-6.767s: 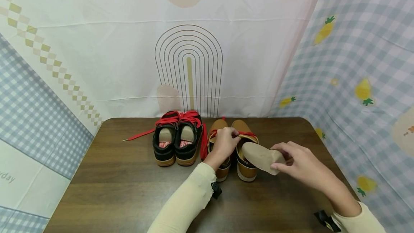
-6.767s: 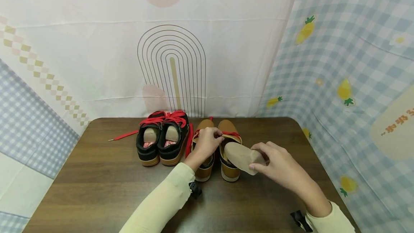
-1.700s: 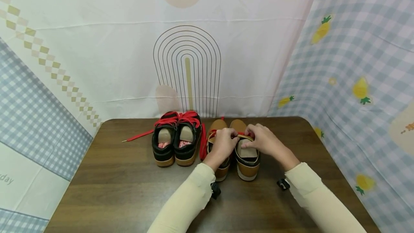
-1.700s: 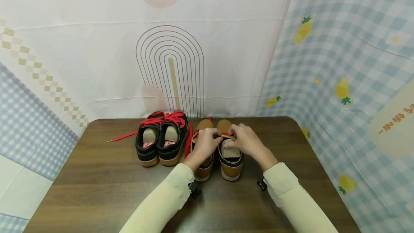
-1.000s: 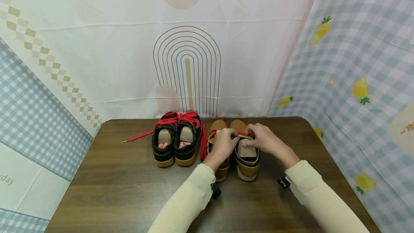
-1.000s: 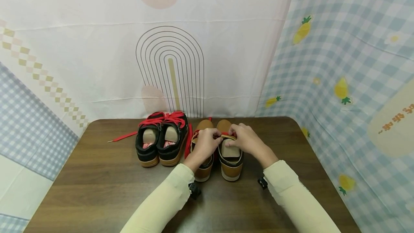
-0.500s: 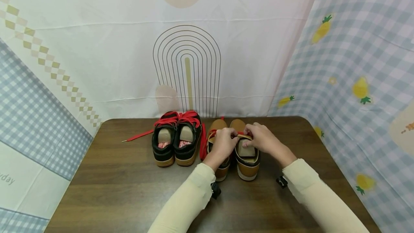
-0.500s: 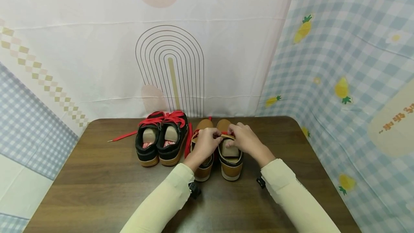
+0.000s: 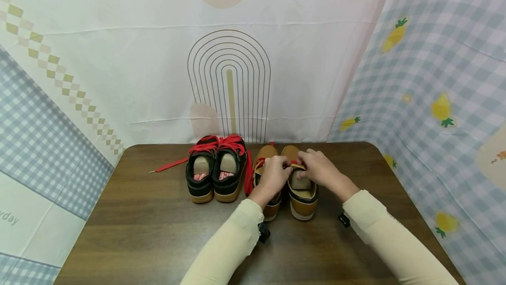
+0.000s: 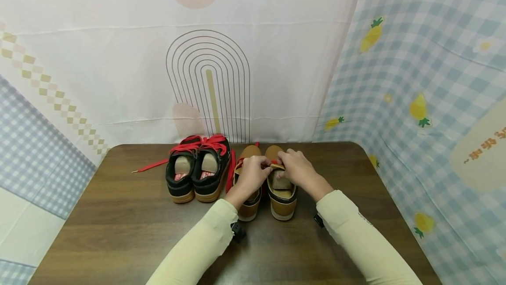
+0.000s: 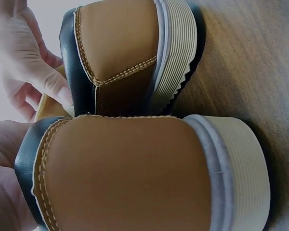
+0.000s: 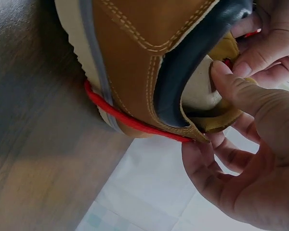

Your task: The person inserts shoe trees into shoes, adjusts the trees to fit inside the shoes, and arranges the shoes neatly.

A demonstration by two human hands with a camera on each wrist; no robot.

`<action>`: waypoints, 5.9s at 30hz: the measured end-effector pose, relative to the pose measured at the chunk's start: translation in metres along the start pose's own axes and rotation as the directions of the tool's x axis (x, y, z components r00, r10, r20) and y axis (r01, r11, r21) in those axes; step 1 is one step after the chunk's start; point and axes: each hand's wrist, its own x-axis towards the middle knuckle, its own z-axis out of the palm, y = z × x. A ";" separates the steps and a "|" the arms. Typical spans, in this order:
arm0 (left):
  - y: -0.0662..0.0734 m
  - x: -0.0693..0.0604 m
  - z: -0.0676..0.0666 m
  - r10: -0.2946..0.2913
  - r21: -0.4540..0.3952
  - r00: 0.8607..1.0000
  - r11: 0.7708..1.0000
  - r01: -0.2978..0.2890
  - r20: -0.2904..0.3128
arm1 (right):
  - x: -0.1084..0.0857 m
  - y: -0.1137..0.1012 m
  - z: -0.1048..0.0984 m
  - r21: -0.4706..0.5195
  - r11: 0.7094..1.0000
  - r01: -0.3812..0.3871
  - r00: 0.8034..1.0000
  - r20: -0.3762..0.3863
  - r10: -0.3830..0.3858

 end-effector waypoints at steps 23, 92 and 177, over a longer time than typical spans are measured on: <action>-0.001 0.002 0.000 -0.002 -0.015 1.000 1.000 0.002 0.012 | -0.001 -0.002 0.016 -0.219 0.976 -0.012 0.991 -0.131 -0.017; -0.014 -0.030 -0.066 0.028 -0.001 1.000 1.000 -0.028 0.003 | -0.045 0.025 0.032 0.368 0.925 -0.092 0.968 -0.186 0.171; -0.050 -0.028 -0.054 -0.317 0.005 0.941 0.948 0.319 0.116 | -0.022 0.023 0.054 0.667 0.714 -0.212 0.968 0.043 0.248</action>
